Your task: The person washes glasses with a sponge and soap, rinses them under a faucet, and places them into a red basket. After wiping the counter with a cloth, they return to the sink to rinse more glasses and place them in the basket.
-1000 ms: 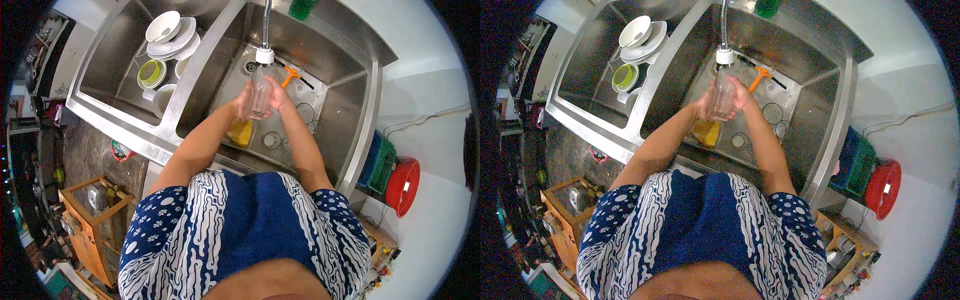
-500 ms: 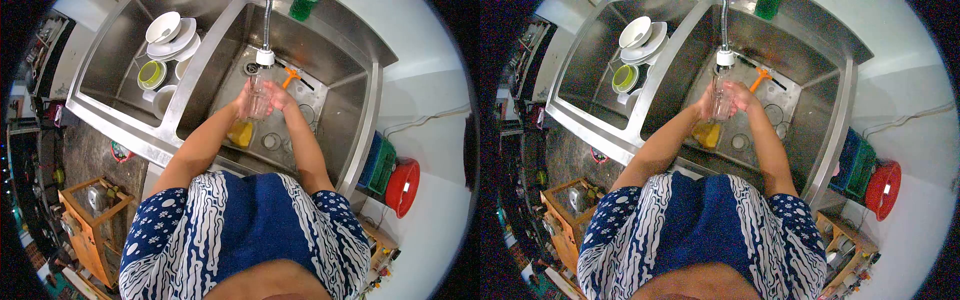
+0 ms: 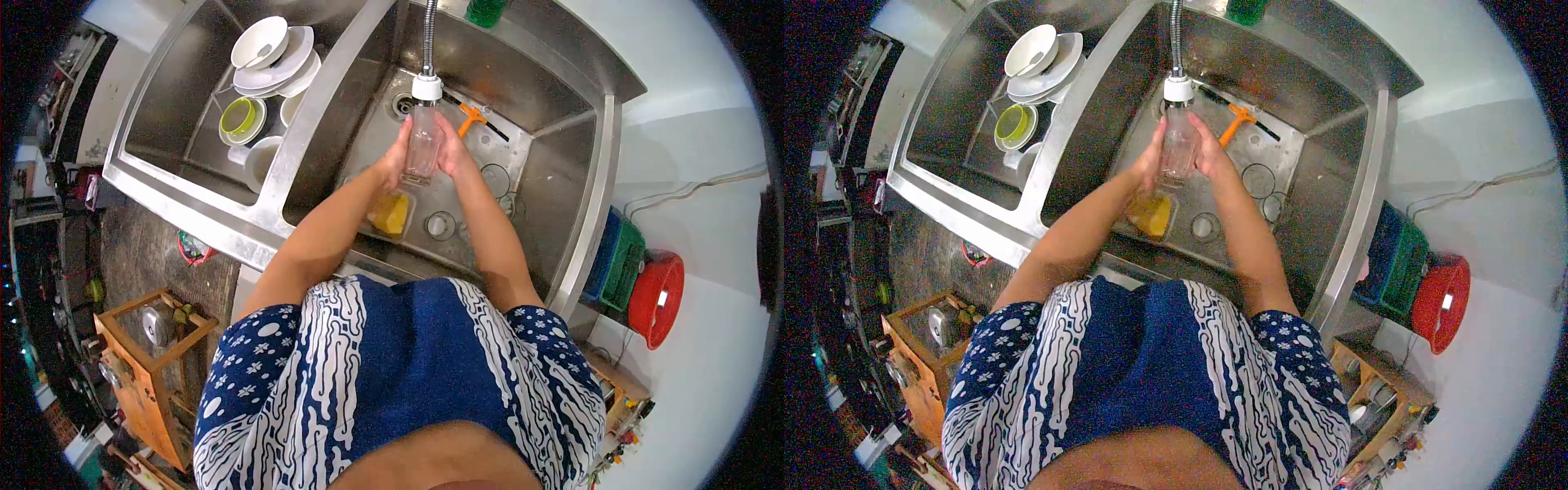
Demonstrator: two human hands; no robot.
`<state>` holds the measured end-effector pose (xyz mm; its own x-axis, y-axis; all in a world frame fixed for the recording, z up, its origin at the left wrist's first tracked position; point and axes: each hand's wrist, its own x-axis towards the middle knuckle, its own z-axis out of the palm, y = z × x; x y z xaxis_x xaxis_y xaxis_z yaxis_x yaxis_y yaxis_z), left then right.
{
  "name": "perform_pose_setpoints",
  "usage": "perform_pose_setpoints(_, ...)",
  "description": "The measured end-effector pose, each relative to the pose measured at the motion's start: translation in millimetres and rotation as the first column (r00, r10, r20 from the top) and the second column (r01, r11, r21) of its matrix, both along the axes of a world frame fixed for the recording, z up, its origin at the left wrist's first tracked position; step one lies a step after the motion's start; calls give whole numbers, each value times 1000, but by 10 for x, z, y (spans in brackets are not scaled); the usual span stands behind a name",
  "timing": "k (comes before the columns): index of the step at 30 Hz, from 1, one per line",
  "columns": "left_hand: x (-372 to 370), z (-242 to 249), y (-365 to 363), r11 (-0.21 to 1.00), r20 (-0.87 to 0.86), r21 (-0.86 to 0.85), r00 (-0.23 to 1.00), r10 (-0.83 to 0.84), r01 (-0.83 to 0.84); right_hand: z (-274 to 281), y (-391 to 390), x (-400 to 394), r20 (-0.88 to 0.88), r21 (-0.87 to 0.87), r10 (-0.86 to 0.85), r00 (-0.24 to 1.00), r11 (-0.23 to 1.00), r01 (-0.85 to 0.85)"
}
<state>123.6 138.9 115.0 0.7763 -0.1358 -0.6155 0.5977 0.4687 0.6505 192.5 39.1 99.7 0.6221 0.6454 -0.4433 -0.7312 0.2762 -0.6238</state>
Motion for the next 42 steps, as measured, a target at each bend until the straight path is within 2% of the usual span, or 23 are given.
perform_pose_setpoints(1, 4, 34, 63, 993, -21, -98, 997, -72, 70, -33, -43, 10, -72, 175, 68, 995, 983, -55)
perform_pose_setpoints(5, -8, -179, 139, 938, 81, -289, 981, -178, 194, -74, -25, -10, -9, 155, 139, 990, 979, -135)
perform_pose_setpoints(7, -32, -129, 67, 999, -79, 22, 996, -31, 33, 0, 117, -93, 429, -166, -121, 895, 964, 209)
perform_pose_setpoints(8, -19, -198, 53, 999, -81, 23, 996, -35, 37, 39, 166, -130, 427, -165, -124, 895, 963, 213)
perform_pose_setpoints(10, 29, -380, 26, 987, 24, 146, 997, 71, -73, 103, 232, -175, 749, -570, 118, 652, 617, 543)
perform_pose_setpoints(11, 28, -343, 15, 987, 26, 145, 997, 67, -70, 91, 239, -186, 805, -562, 203, 557, 558, 610)
perform_pose_setpoints(12, 13, -307, 17, 996, 12, 50, 997, 71, -72, 64, 218, -158, 806, -562, 202, 557, 557, 611)
perform_pose_setpoints(14, -35, -194, 7, 996, -3, -42, 997, 77, -77, 4, 146, -82, 579, -448, 34, 815, 848, 282)
perform_pose_setpoints(15, -56, -104, -17, 988, -61, -102, 992, 111, -117, -25, 79, -71, 248, -175, 15, 969, 984, 30)
perform_pose_setpoints(18, -34, -177, 3, 972, -57, -206, 993, 106, -115, -95, -55, -149, 245, -14, 104, 964, 995, -104)
perform_pose_setpoints(22, 51, -379, -41, 977, 13, -145, 987, 158, -155, -76, -23, -128, 288, 17, 76, 954, 996, -85)
perform_pose_setpoints(23, 34, -311, -45, 978, 10, -142, 988, 155, -152, -84, 44, -143, 414, -56, -4, 910, 998, 30)
perform_pose_setpoints(24, -3, -164, -65, 981, 32, -35, 981, 192, -190, -97, 83, -148, 536, -116, -68, 842, 981, 153)
perform_pose_setpoints(26, -76, 15, -113, 971, 62, 69, 972, 226, -230, -174, 127, -67, 531, -235, -57, 846, 949, 212)
perform_pose_setpoints(28, -137, 90, -146, 890, 130, 435, 988, 88, -137, -287, 159, -58, 526, -349, -44, 849, 899, 263)
perform_pose_setpoints(30, -28, -298, -64, 927, 113, 336, 984, 138, -169, -373, 163, -143, 171, -221, -246, 954, 934, 280)
perform_pose_setpoints(31, 8, -438, -37, 952, 88, 233, 979, 184, -199, -276, 119, -234, 171, -223, -247, 954, 933, 282)
perform_pose_setpoints(33, -3, -314, -36, 964, 120, 170, 975, 187, -205, 38, 20, -435, 77, -181, -29, 997, 983, 43)
perform_pose_setpoints(34, -33, -246, -62, 972, 143, 106, 970, 195, -210, 14, 6, -486, 77, -183, -32, 996, 982, 46)
perform_pose_setpoints(36, -62, -180, -131, 976, 104, 75, 975, 198, -206, 51, 10, -606, 361, -45, -154, 920, 982, 182)
perform_pose_setpoints(38, -82, -82, -165, 979, 71, 54, 979, 192, -196, 70, -65, -648, 217, -9, -224, 950, 973, 232)
perform_pose_setpoints(40, -112, 26, -213, 986, 120, -14, 979, 167, -167, -21, -151, -632, 371, 27, -172, 913, 984, 174)
perform_pose_setpoints(42, -86, 173, -234, 976, 79, -88, 975, 206, -199, 74, -225, -591, 367, -40, -108, 924, 990, 132)
